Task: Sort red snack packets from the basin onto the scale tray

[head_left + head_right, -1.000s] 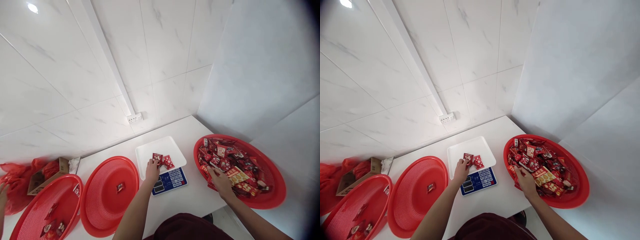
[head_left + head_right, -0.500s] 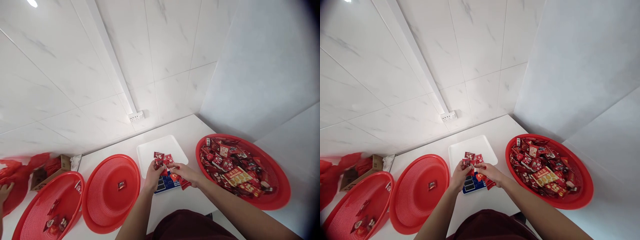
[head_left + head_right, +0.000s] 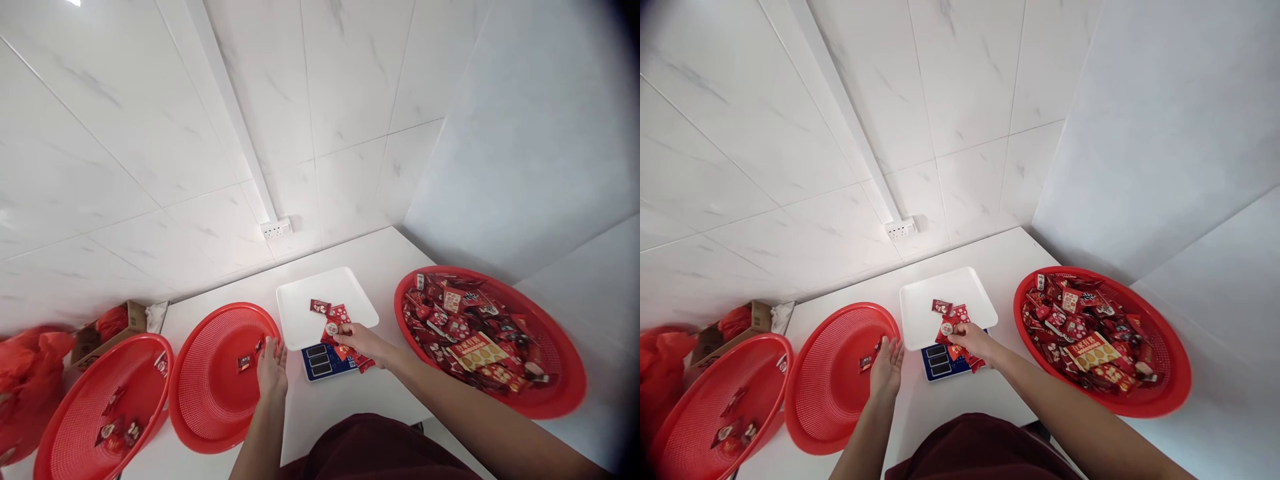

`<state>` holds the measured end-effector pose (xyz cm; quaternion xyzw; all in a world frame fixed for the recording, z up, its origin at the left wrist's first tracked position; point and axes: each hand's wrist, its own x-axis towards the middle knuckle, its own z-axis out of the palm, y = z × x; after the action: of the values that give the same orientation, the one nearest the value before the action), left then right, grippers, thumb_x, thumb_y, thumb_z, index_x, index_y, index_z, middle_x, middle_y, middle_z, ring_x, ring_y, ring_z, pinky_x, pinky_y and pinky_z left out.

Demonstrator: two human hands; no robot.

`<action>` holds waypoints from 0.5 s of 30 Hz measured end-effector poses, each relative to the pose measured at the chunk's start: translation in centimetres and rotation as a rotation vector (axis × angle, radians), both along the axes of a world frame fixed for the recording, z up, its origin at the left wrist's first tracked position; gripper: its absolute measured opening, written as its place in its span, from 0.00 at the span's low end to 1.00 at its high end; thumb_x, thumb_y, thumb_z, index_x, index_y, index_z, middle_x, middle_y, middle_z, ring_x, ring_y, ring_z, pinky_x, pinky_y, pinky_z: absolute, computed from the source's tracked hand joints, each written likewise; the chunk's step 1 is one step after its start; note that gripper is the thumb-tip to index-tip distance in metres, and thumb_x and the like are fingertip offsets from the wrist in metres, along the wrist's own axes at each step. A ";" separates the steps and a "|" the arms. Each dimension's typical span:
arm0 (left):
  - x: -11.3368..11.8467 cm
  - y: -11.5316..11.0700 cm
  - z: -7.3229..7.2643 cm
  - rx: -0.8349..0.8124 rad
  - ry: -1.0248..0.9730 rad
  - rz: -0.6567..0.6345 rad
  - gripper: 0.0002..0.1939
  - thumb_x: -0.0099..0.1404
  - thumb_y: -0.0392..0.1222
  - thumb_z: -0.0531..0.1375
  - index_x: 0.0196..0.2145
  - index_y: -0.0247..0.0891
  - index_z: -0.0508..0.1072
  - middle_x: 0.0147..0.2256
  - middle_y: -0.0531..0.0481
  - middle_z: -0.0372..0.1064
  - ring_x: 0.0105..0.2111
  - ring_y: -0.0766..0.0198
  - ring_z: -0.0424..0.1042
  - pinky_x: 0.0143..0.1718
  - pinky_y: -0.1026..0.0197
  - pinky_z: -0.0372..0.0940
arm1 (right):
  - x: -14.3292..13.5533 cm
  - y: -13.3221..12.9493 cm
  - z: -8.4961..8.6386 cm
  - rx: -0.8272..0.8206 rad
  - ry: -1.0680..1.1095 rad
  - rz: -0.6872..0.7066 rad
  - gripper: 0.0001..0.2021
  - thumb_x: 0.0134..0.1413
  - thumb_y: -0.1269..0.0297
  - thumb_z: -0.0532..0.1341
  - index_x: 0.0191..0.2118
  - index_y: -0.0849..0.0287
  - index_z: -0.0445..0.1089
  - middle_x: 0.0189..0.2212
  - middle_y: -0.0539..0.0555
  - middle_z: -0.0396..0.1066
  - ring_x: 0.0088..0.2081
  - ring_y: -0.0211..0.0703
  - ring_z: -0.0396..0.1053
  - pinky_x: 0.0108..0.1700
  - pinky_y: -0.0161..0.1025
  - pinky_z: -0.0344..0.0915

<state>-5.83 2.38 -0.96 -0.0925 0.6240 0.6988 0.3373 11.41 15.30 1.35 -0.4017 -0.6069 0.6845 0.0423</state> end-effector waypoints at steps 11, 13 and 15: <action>4.5 1.8 0.2 0.076 0.043 -0.418 0.15 0.52 0.50 0.62 0.32 0.37 0.69 0.31 0.48 0.71 0.30 0.65 0.71 0.35 0.60 0.66 | 0.9 -1.0 -1.8 0.197 -0.004 0.113 0.07 0.48 0.62 0.58 0.27 0.61 0.68 0.23 0.50 0.69 0.26 0.35 0.63 0.29 0.32 0.59; 2.2 1.3 0.1 0.040 -0.002 -0.182 0.11 0.56 0.48 0.60 0.30 0.38 0.67 0.28 0.50 0.70 0.26 0.69 0.69 0.32 0.63 0.66 | 1.3 -0.1 -2.2 0.328 -0.108 0.073 0.07 0.49 0.63 0.57 0.29 0.60 0.69 0.26 0.51 0.70 0.27 0.36 0.65 0.30 0.32 0.59; -0.1 0.5 0.1 0.024 -0.062 -0.035 0.08 0.60 0.46 0.55 0.30 0.39 0.66 0.28 0.50 0.69 0.25 0.70 0.70 0.33 0.65 0.66 | 1.3 0.9 -2.7 0.448 -0.232 0.034 0.07 0.50 0.64 0.56 0.32 0.60 0.69 0.27 0.51 0.71 0.29 0.37 0.66 0.30 0.32 0.58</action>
<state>-5.90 2.84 -0.89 -0.0994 0.6064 0.6970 0.3696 12.67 16.16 -1.37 -0.4478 -0.7510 0.4829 0.0486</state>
